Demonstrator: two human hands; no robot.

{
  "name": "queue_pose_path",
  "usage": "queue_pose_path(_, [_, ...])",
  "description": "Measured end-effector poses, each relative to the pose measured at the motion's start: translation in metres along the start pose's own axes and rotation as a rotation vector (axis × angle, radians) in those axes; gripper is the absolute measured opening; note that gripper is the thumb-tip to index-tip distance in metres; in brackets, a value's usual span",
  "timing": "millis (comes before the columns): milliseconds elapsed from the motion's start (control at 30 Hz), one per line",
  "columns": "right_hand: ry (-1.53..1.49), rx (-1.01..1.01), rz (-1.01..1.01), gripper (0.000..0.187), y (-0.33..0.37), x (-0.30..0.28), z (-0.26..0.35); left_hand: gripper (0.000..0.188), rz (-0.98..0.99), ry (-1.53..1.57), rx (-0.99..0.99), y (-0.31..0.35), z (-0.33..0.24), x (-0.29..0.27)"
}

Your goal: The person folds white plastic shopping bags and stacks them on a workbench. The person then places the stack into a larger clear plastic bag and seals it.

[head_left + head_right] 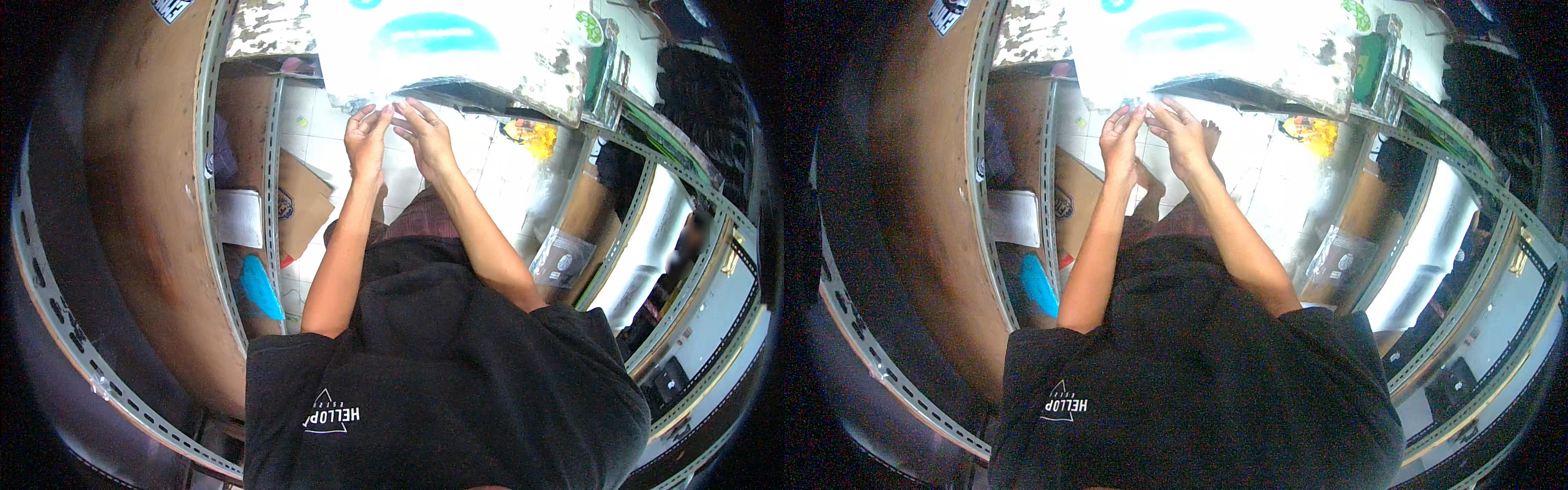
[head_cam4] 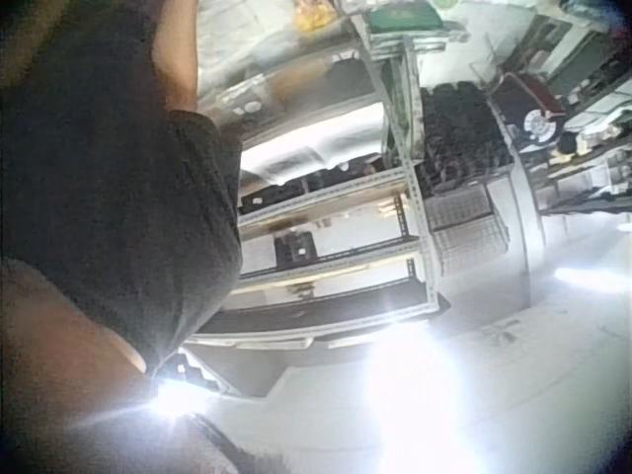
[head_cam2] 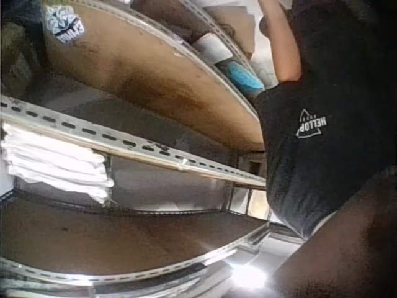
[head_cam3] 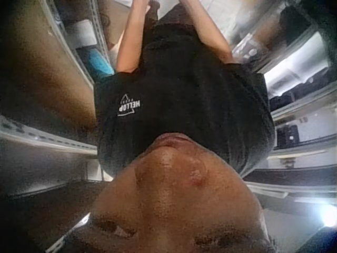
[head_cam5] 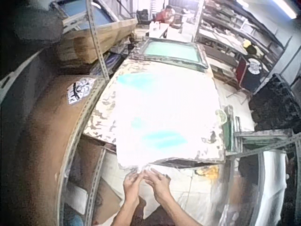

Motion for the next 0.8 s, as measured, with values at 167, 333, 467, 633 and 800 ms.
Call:
queue_pose_path(167, [-0.184, 0.191, 0.076, 0.033, -0.001, 0.000, -0.007, 0.059, 0.003, -0.081, -0.050, 0.004, -0.005, -0.002])
queue_pose_path(333, [-0.120, 0.153, 0.057, 0.031, -0.005, -0.006, -0.016, 0.066, 0.066, -0.106, -0.060, 0.000, -0.002, -0.005])
queue_pose_path(467, [-0.060, 0.126, -0.025, 0.030, 0.007, 0.002, -0.010, 0.074, 0.025, -0.111, -0.058, -0.009, -0.008, -0.018])
queue_pose_path(633, [-0.055, 0.120, -0.081, 0.029, 0.020, 0.009, -0.001, 0.075, 0.208, 0.027, -0.115, -0.026, -0.036, -0.014])
queue_pose_path(800, [0.013, 0.083, -0.113, 0.031, 0.031, 0.009, 0.007, 0.047, 0.233, -0.075, -0.085, -0.049, -0.044, -0.020])
Point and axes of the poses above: each hand's wrist, its own y-axis away from the middle knuckle, its own x-axis out of the palm, z = x × y, the point moved 4 cm from there along -y, towards the middle knuckle
